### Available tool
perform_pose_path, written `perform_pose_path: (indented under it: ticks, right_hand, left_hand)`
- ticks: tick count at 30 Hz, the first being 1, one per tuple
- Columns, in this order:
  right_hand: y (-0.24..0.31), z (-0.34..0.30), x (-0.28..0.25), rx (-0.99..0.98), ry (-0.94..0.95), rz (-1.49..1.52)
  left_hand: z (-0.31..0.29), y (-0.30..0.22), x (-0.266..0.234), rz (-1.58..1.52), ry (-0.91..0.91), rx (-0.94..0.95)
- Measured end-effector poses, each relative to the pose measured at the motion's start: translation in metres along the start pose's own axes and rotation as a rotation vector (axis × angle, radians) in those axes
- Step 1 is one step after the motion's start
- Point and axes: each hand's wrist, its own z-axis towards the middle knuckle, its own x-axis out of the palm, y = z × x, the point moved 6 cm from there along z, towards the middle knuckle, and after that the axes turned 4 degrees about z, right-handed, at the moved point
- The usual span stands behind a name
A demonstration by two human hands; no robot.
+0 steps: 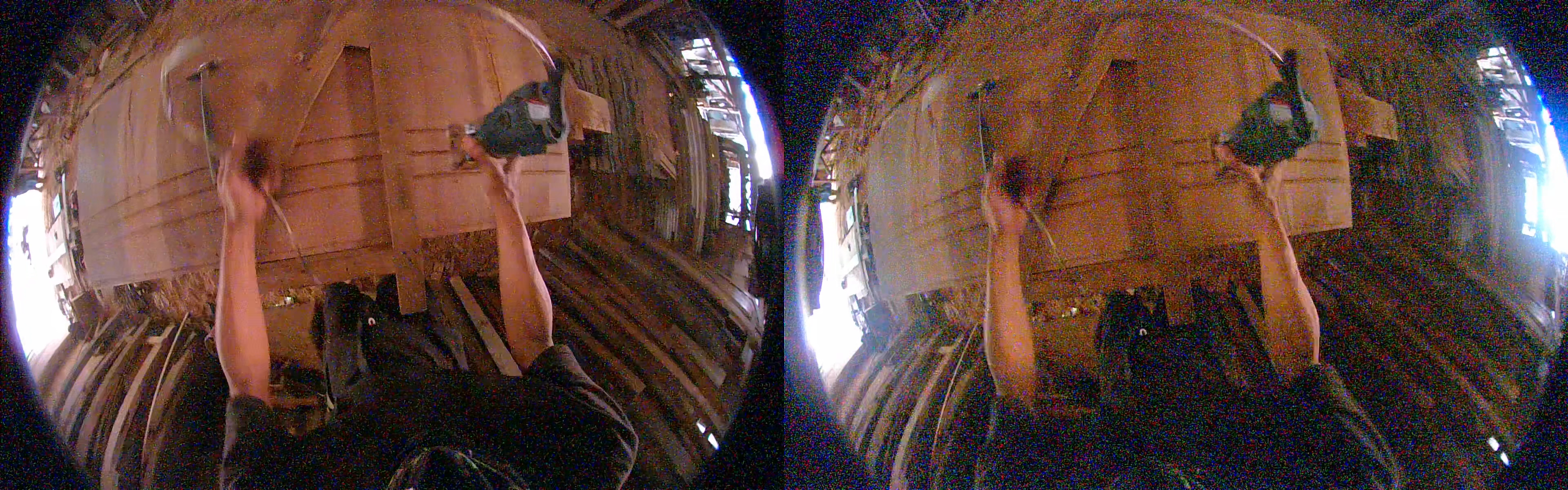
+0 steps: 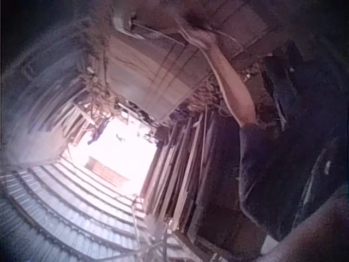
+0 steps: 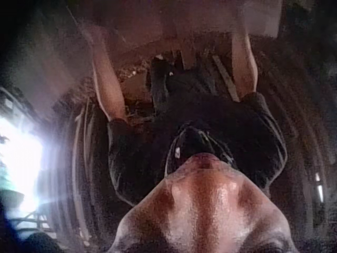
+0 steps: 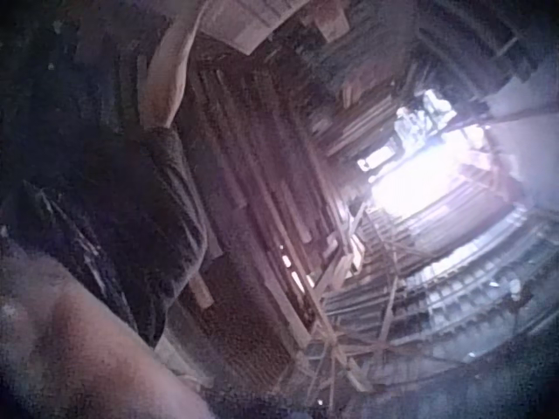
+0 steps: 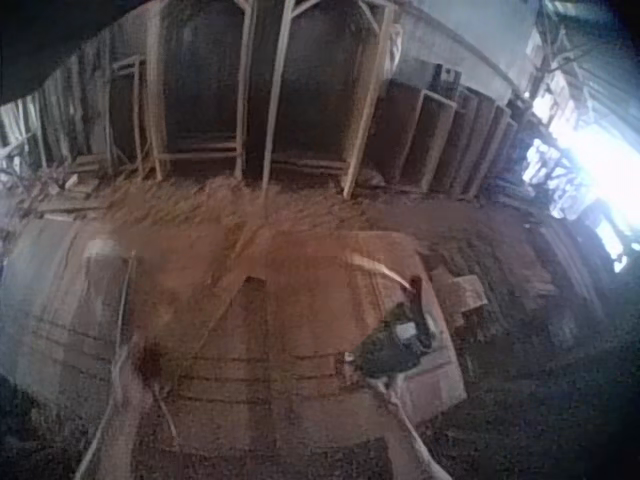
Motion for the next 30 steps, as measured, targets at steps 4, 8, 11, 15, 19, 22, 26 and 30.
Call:
perform_pose_path:
  ticks: [4, 8, 11, 15, 19, 22, 26, 30]
  right_hand:
    - [0.037, 0.005, 0.080, -0.111, 0.262, 0.338]
    - [0.034, 0.005, 0.086, 0.070, 0.188, 0.034]
    - [0.028, 0.009, 0.101, 0.134, 0.243, 0.021]
    - [-0.019, 0.020, 0.065, 0.086, 0.144, 0.098]
    - [-0.002, 0.005, 0.066, 0.081, 0.043, 0.048]
    - [0.015, -0.004, 0.074, 0.107, -0.026, 0.059]
    - [0.003, 0.013, 0.057, 0.053, 0.100, 0.103]
    - [-0.002, 0.017, 0.066, -0.003, 0.168, 0.108]
  left_hand:
    - [0.140, -0.017, 0.062, 0.112, 0.332, 0.389]
    - [0.171, 0.037, 0.082, 0.674, 0.328, 0.704]
    - [0.190, 0.066, 0.077, 1.301, 0.081, 0.918]
    - [0.155, 0.052, 0.107, 1.231, 0.264, 0.715]
    - [0.131, 0.029, 0.100, 1.212, 0.315, 0.602]
    - [0.124, 0.016, 0.100, 1.179, 0.319, 0.565]
    - [0.117, 0.010, 0.112, 1.116, 0.307, 0.547]
    - [0.119, 0.016, 0.106, 1.199, 0.282, 0.563]
